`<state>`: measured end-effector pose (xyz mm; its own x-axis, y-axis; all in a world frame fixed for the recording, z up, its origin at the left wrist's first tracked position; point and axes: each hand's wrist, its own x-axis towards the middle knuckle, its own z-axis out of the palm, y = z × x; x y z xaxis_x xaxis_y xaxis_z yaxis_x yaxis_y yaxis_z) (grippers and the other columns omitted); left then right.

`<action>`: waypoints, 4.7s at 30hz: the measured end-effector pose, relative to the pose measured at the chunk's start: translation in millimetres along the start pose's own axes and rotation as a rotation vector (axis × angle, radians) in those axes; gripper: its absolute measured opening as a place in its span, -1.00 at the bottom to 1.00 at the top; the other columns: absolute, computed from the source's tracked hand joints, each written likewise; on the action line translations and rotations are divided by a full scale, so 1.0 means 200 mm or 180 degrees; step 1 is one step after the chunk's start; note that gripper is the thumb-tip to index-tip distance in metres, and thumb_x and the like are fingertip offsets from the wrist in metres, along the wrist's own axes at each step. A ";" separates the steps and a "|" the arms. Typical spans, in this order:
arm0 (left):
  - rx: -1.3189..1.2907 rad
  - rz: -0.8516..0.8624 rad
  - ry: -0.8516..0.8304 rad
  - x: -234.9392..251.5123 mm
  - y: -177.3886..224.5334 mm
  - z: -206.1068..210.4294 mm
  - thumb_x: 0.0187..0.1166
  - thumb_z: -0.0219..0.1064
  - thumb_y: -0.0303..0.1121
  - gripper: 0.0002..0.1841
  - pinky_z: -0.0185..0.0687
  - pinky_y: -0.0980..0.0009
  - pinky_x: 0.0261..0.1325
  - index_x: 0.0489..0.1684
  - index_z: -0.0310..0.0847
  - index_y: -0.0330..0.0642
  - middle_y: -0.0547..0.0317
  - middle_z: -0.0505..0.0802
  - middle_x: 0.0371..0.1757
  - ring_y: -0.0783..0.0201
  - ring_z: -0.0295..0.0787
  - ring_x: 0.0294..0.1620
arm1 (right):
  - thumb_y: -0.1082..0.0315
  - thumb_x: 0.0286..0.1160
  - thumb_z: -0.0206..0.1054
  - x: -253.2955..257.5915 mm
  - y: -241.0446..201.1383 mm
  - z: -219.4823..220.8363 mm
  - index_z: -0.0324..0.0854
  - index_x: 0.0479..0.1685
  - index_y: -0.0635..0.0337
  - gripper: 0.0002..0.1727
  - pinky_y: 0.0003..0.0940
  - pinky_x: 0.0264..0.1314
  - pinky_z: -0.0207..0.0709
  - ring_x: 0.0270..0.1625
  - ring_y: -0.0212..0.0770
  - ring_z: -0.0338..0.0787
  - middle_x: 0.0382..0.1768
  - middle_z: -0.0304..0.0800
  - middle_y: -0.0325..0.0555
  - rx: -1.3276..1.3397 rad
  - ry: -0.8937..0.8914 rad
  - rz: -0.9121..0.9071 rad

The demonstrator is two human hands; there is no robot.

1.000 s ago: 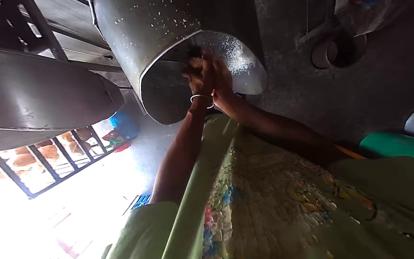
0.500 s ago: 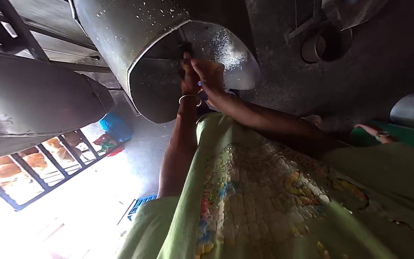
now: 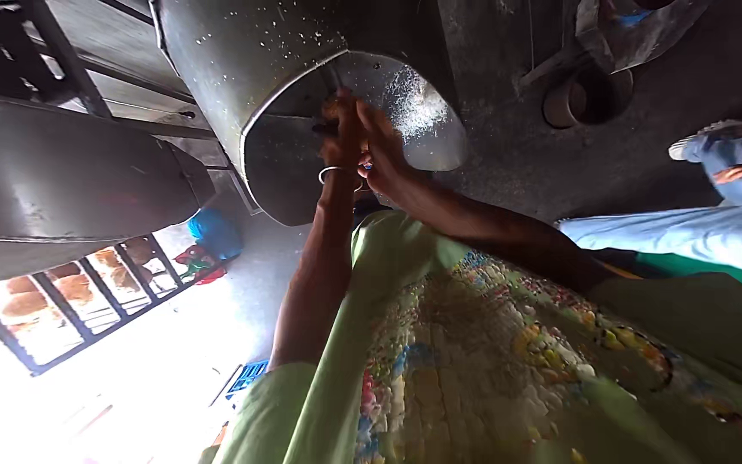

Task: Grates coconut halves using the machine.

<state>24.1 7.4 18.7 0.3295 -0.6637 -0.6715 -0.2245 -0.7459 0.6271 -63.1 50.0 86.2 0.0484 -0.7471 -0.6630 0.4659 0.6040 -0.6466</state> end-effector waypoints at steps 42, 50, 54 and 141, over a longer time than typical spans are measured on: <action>-0.1582 -0.0319 -0.0016 -0.03 0.00 0.12 0.72 -0.08 0.36 -0.24 0.72 -0.02 0.13 0.43 0.54 -0.17 -0.13 0.79 0.20 0.02 0.76 0.12 | -0.23 0.14 0.66 0.38 0.03 -0.01 0.19 0.67 0.30 0.16 0.03 0.18 0.74 0.18 0.06 0.78 0.26 0.67 0.25 -0.1269 0.0844 0.0309; -0.1357 -0.0911 0.0632 -0.05 0.02 0.24 0.60 0.10 0.42 -0.13 0.68 0.00 0.15 0.34 0.56 -0.36 -0.27 0.79 0.13 -0.03 0.77 0.07 | -0.29 -0.11 0.76 0.53 0.10 -0.09 0.06 0.75 0.19 0.36 0.04 0.37 0.65 0.34 0.06 0.74 0.32 0.66 0.24 -0.1655 0.1230 0.0276; -0.1148 -0.0673 0.0527 -0.02 -0.05 0.23 0.65 0.03 0.41 -0.14 0.65 0.01 0.25 0.34 0.56 -0.37 -0.26 0.80 0.15 0.00 0.77 0.14 | -0.30 -0.17 0.77 0.48 0.12 -0.08 0.02 0.76 0.23 0.42 0.02 0.41 0.63 0.36 0.05 0.73 0.33 0.68 0.23 -0.1889 0.1321 0.0051; -0.1597 -0.0328 0.0201 0.03 -0.15 0.25 0.65 -0.22 0.49 -0.04 0.72 0.02 -0.01 0.60 0.28 -0.30 -0.27 0.71 0.21 0.01 0.71 0.03 | -0.15 0.06 0.74 0.47 0.17 -0.16 0.09 0.70 0.21 0.21 0.05 0.33 0.65 0.28 0.09 0.74 0.28 0.66 0.27 -0.1685 0.0721 -0.0141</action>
<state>-12.9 23.5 -23.2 0.3849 -0.5721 -0.7243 0.2745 -0.6783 0.6816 -70.0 9.7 -9.6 -0.1787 -0.7319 -0.6575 -0.0454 0.6737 -0.7376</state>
